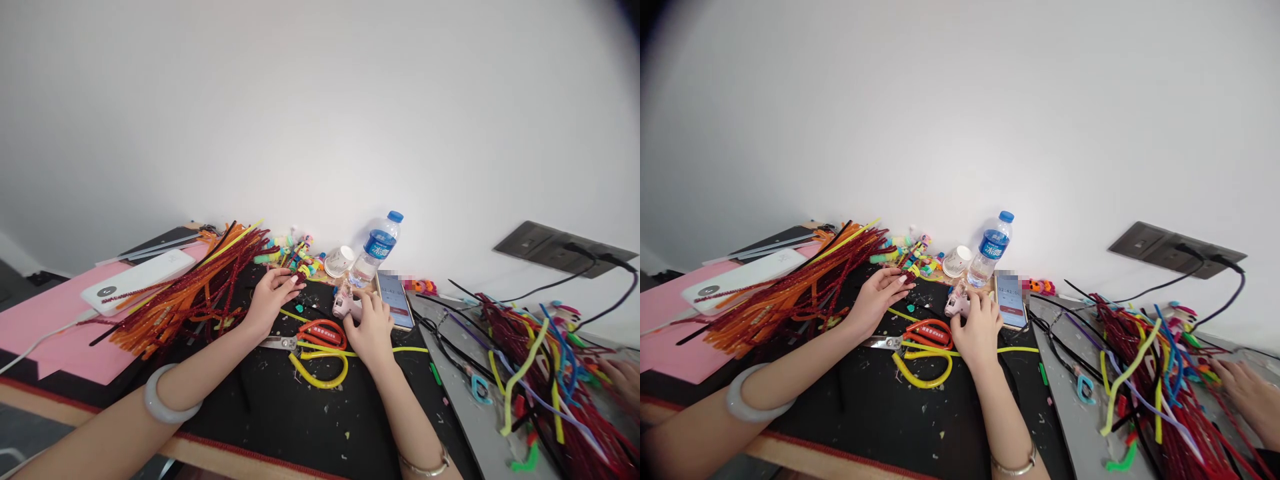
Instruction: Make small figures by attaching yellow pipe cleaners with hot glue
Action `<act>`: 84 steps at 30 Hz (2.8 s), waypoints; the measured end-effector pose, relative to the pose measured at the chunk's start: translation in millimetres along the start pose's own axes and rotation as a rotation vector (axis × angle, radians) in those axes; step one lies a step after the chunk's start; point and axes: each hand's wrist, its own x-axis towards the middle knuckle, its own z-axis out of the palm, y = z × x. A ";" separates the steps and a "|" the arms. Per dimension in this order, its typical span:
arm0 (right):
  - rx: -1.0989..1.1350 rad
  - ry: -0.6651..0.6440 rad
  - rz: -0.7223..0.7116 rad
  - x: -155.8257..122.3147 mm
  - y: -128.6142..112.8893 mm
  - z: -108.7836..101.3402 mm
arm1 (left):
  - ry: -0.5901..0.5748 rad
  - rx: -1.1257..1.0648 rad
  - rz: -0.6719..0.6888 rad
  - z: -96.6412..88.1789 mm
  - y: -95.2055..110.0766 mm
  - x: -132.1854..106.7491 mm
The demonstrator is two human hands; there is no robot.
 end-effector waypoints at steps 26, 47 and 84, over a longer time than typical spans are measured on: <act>0.839 -0.362 -0.023 -8.3 -25.5 -6.0 | -0.350 -0.078 -0.171 5.7 4.2 -11.8; 0.639 -0.225 0.045 -9.1 -24.1 -2.5 | -0.531 0.077 -0.157 7.4 1.0 -17.6; 0.585 -0.166 0.032 -15.1 -28.9 1.1 | -0.521 0.174 -0.092 10.4 2.6 -19.7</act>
